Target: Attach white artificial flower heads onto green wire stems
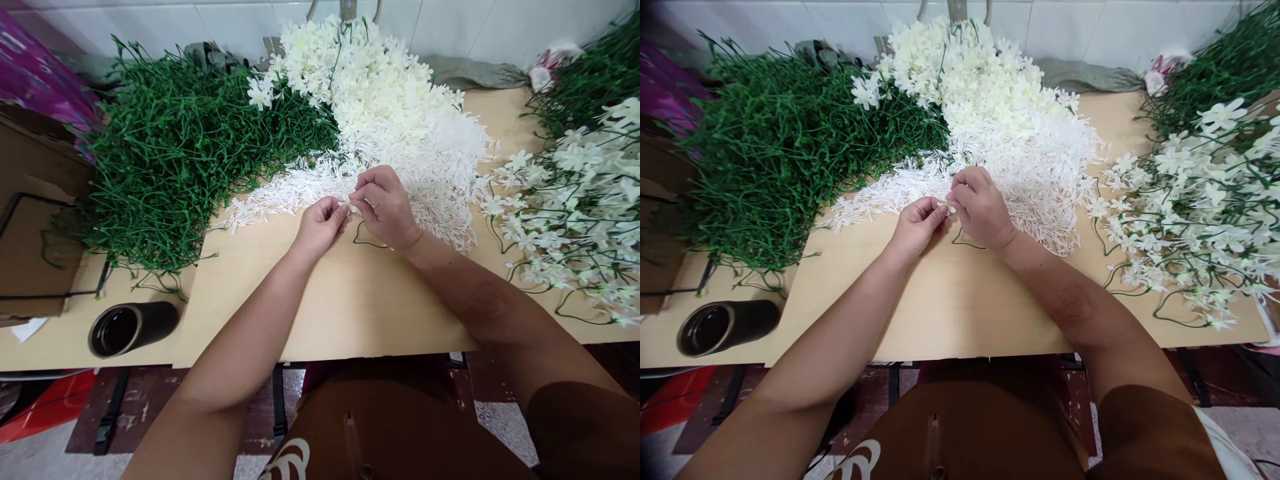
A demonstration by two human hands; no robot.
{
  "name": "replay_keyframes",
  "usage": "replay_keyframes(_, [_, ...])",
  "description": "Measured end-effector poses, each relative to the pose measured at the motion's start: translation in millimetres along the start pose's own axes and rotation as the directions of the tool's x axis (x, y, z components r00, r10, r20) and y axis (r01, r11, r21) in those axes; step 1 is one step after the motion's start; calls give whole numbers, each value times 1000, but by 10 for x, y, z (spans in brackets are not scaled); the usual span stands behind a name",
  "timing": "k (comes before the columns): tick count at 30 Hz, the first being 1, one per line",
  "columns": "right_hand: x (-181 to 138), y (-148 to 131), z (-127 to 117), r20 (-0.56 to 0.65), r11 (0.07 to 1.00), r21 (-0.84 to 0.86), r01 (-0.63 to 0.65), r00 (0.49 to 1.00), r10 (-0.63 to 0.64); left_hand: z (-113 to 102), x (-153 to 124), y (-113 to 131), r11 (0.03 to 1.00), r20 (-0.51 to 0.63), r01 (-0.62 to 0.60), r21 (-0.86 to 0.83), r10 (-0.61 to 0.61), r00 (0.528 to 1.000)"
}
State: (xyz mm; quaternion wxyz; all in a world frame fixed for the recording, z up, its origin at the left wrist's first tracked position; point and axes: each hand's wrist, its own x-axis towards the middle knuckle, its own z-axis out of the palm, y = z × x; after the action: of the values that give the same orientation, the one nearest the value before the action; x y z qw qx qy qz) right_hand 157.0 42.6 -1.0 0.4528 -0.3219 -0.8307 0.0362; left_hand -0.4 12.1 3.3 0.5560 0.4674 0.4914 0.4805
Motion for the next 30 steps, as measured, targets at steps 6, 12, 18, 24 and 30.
replay_keyframes(6, [-3,-52,8,88,1000,6,-8,996,7,-12,7,-14,1000,-1,-10,1,10,1000])
replay_keyframes(12, [-38,46,31,45,986,161,-38,998,31,-13,9,-12,999,0,27,-30,-27,1000])
replay_keyframes(18, [-27,53,8,57,965,219,-147,989,138,-5,5,1,997,7,35,-62,-34,999])
replay_keyframes(24, [-19,29,14,56,966,193,-171,985,163,-14,8,-6,998,20,12,-62,-10,1000])
replay_keyframes(30, [-38,42,46,77,974,181,-138,989,126,-61,43,-70,1000,23,-14,-22,14,1000])
